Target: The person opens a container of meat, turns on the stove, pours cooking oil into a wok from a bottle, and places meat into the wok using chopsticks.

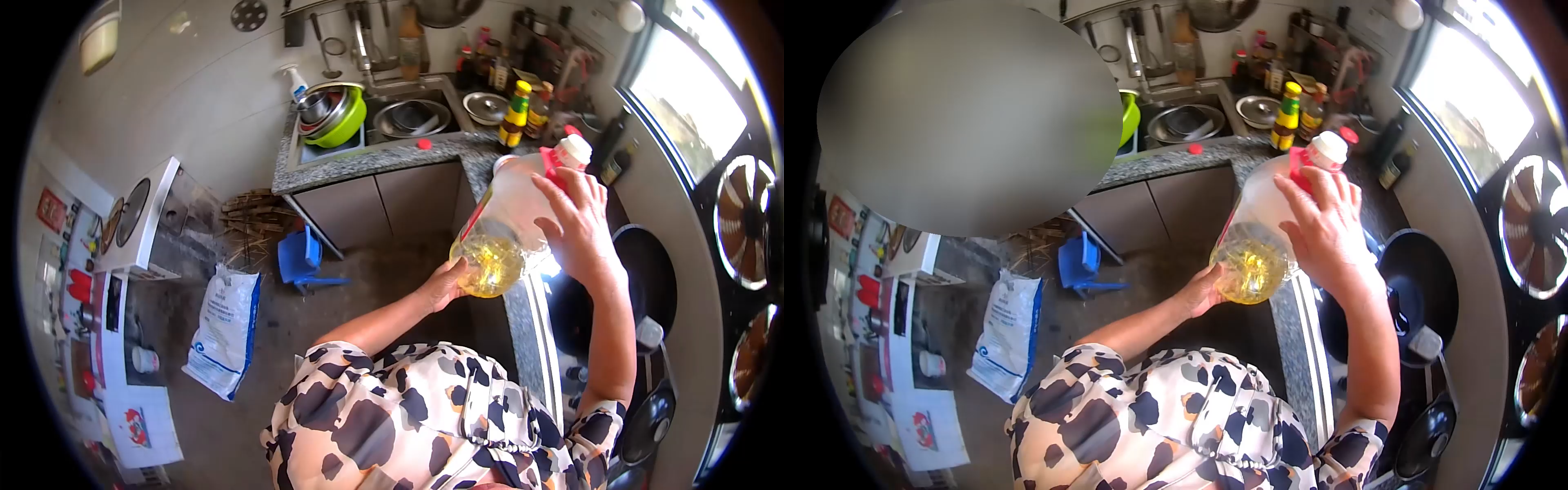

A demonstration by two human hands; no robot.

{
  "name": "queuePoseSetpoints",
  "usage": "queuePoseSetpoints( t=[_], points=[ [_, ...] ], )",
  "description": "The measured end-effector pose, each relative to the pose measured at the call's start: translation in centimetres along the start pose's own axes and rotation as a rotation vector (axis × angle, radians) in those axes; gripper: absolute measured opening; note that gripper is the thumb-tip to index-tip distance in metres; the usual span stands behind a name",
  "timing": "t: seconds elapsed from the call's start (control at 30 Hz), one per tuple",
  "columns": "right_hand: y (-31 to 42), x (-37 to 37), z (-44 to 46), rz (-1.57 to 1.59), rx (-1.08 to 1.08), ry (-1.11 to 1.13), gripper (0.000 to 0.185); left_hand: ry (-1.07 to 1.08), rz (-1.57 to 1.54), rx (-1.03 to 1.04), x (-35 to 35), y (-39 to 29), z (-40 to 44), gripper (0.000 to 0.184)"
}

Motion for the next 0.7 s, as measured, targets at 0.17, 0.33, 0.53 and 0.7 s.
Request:
queuePoseSetpoints(
  t=[0.17,0.33,0.53,0.7],
  points=[
    [3.2,8.0,10.4,0.149,-0.222,-0.129,0.040,-0.192,0.129,-0.138,-12.2,-3.4,-0.5,0.087],
    [5.5,17.8,22.5,0.285,-0.280,-0.184,0.039,-0.391,0.164,0.031,-23.4,-11.7,-0.4,0.079],
    [6.9,28.4,33.6,0.374,-0.292,-0.300,0.033,-0.644,0.204,0.118,-36.6,-18.3,1.8,0.075],
    [10.1,33.9,38.3,0.389,-0.296,-0.213,0.033,-0.817,0.299,0.045,-41.7,-21.8,3.0,0.070]
  ],
)
Point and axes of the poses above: each hand's wrist, its own z-axis towards the middle knuckle, its own x-axis out of the palm, y = z × x, the point moved 4 cm from there along z, towards the middle knuckle, and after that the axes turned 10 degrees about z, right-handed, at the moved point
